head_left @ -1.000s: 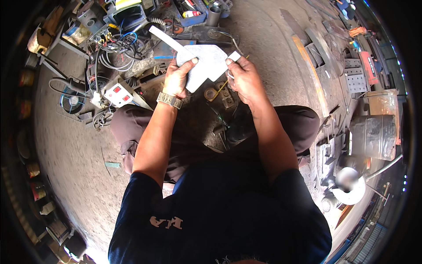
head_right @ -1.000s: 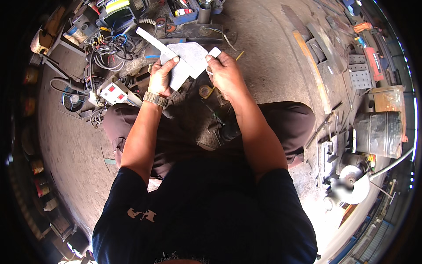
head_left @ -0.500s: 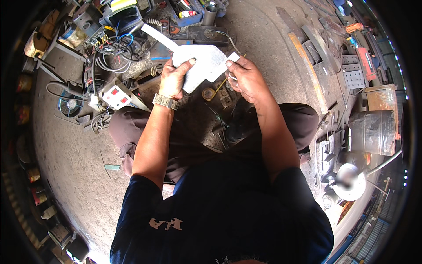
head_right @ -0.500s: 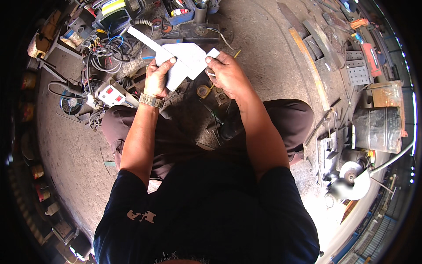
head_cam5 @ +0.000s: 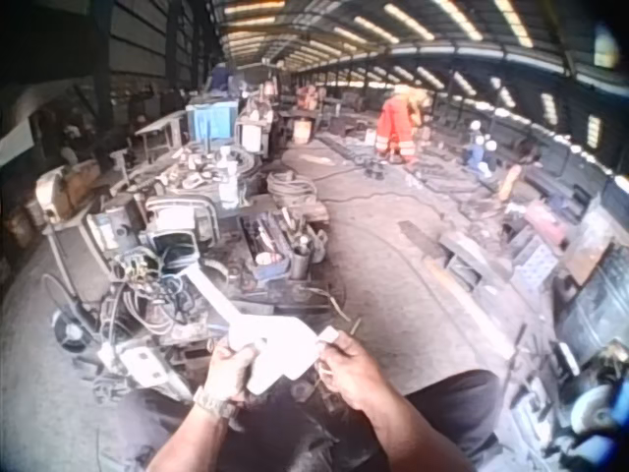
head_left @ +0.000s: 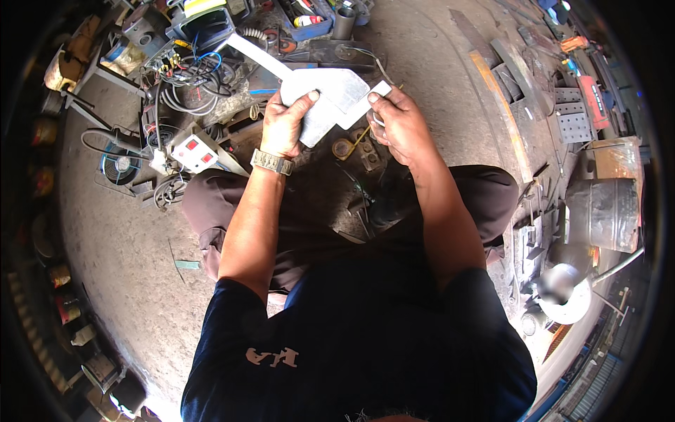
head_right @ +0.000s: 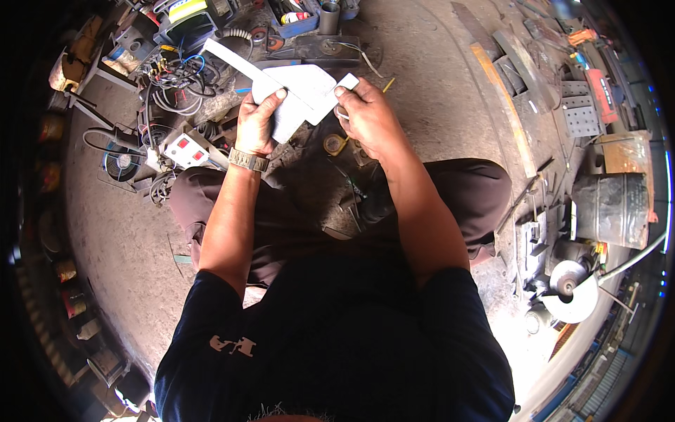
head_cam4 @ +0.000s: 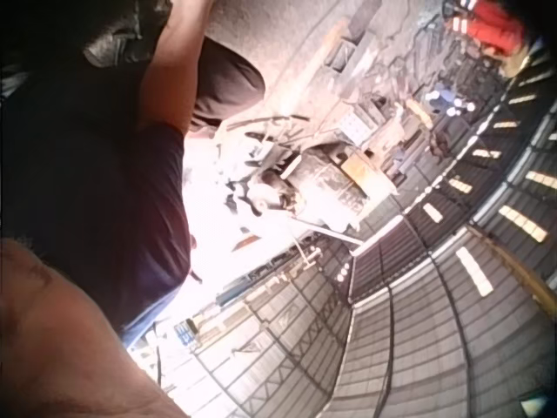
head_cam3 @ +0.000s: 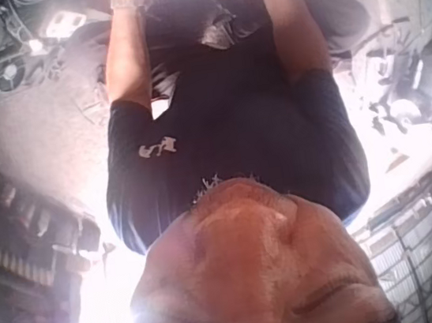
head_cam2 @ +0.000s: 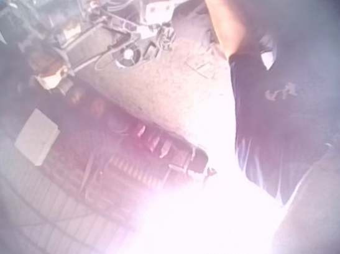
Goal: The person measures a metal plate using a try square and a tape measure, then marks the plate with a center punch and hammer. The person handles the metal plate, try square, tape measure, center punch, and hammer.
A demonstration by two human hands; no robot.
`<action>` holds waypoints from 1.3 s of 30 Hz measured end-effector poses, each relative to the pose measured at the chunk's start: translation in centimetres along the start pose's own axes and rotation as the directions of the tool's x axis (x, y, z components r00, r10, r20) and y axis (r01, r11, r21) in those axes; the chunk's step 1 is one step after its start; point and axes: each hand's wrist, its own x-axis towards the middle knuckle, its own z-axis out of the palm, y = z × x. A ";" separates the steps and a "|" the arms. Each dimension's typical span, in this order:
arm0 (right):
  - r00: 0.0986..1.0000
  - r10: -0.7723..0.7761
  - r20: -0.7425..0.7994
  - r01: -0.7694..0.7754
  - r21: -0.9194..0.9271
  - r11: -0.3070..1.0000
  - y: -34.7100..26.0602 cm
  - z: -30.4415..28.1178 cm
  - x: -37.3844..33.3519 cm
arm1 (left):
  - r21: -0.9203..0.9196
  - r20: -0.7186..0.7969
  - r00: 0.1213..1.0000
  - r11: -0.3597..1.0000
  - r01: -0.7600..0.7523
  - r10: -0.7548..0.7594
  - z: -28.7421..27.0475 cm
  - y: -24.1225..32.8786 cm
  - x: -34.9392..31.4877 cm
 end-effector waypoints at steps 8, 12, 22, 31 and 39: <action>0.997 -0.043 -0.059 0.044 0.020 0.999 -0.4 1.3 -0.3 | 0.040 0.011 0.999 0.999 -0.031 0.030 0.1 0.6 -0.3; 0.997 -0.032 -0.068 0.035 0.038 0.999 -0.5 1.4 -0.3 | 0.057 0.007 1.000 0.998 -0.031 0.030 -0.1 0.4 -0.2; 0.999 0.000 -0.049 0.004 0.088 0.996 0.2 0.9 0.3 | 0.061 -0.023 1.000 0.998 0.000 0.002 0.4 0.7 -0.3; 0.997 0.069 -0.045 -0.063 0.112 0.992 2.8 -1.9 0.8 | 0.005 -0.047 0.965 0.966 0.258 -0.258 0.0 -1.5 0.0; 0.994 0.067 -0.087 -0.059 0.084 0.995 3.1 -2.1 0.5 | -0.054 -0.021 0.959 0.958 0.281 -0.283 -0.5 -3.0 0.3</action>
